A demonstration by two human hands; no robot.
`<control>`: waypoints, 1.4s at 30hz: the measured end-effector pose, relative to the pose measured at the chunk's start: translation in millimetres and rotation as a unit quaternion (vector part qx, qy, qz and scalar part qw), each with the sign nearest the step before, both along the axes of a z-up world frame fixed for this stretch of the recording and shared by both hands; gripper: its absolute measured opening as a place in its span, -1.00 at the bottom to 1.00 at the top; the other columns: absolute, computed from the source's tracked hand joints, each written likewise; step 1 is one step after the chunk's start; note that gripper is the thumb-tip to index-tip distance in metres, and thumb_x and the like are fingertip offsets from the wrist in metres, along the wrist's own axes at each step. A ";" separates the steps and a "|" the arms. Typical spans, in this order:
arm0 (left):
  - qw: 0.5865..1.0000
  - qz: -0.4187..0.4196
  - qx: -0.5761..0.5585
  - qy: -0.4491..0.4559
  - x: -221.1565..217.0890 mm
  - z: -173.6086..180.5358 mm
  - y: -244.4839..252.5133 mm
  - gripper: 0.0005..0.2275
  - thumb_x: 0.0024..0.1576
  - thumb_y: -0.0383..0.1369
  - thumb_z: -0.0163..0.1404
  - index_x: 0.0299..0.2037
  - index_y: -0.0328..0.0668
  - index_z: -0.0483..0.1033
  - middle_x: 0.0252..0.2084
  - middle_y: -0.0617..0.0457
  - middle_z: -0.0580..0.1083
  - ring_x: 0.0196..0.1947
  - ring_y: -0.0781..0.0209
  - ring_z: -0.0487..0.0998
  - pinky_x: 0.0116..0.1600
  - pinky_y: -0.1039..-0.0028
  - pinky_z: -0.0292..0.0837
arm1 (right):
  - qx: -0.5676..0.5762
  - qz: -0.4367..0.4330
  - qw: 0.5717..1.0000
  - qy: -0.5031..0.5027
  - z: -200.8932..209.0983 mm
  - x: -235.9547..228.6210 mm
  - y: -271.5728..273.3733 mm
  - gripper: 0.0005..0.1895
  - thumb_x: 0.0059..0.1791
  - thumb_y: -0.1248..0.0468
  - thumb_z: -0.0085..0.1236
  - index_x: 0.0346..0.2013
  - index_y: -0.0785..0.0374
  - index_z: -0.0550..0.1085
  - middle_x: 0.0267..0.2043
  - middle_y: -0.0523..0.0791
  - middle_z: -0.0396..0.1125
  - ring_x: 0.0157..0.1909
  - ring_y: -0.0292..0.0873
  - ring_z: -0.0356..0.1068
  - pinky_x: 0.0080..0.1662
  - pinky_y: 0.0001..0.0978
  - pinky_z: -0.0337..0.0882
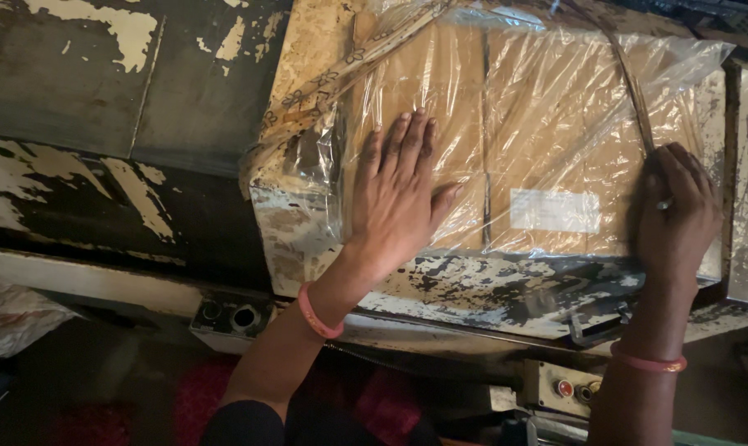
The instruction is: The person repeatedly staples a plastic-wrapped cardboard box using a handheld stapler. They position the box, press down, and apply staples along the edges, then reposition the box to continue stapling.
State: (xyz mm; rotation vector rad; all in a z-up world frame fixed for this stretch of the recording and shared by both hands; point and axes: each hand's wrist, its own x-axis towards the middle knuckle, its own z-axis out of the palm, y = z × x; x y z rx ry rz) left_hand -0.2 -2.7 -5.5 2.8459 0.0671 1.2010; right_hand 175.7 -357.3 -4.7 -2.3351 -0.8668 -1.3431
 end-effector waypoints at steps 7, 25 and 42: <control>1.000 -0.002 -0.002 0.007 -3.6 1.6 -0.7 -0.27 0.31 0.10 -0.32 0.44 -0.49 0.07 0.51 -0.28 0.11 0.54 -0.10 0.04 0.56 0.03 -0.27 | 0.012 0.014 1.000 0.010 5.2 -7.6 5.5 -0.67 0.16 0.45 0.01 0.21 0.35 0.54 0.31 0.07 0.42 0.37 0.10 0.41 0.41 -0.06 0.39; 1.000 -0.001 0.004 0.009 -4.0 6.4 0.9 -0.27 0.31 0.11 -0.38 0.46 -0.46 0.04 0.51 -0.27 0.09 0.54 -0.12 0.04 0.55 0.01 -0.27 | 0.037 0.043 0.998 0.013 22.8 -29.0 21.0 -0.72 0.11 0.45 0.06 0.12 0.39 0.51 0.24 0.11 0.40 0.28 0.18 0.39 0.25 -0.05 0.37; 0.999 -0.016 -0.019 0.043 0.8 -0.6 3.6 -0.26 0.34 0.11 -0.30 0.48 -0.47 0.04 0.52 -0.33 0.08 0.54 -0.19 0.03 0.55 -0.04 -0.28 | 0.045 0.017 0.997 0.054 16.9 -20.3 14.0 -0.62 0.15 0.41 0.07 0.27 0.33 0.51 0.37 0.06 0.37 0.42 0.16 0.31 0.40 -0.04 0.27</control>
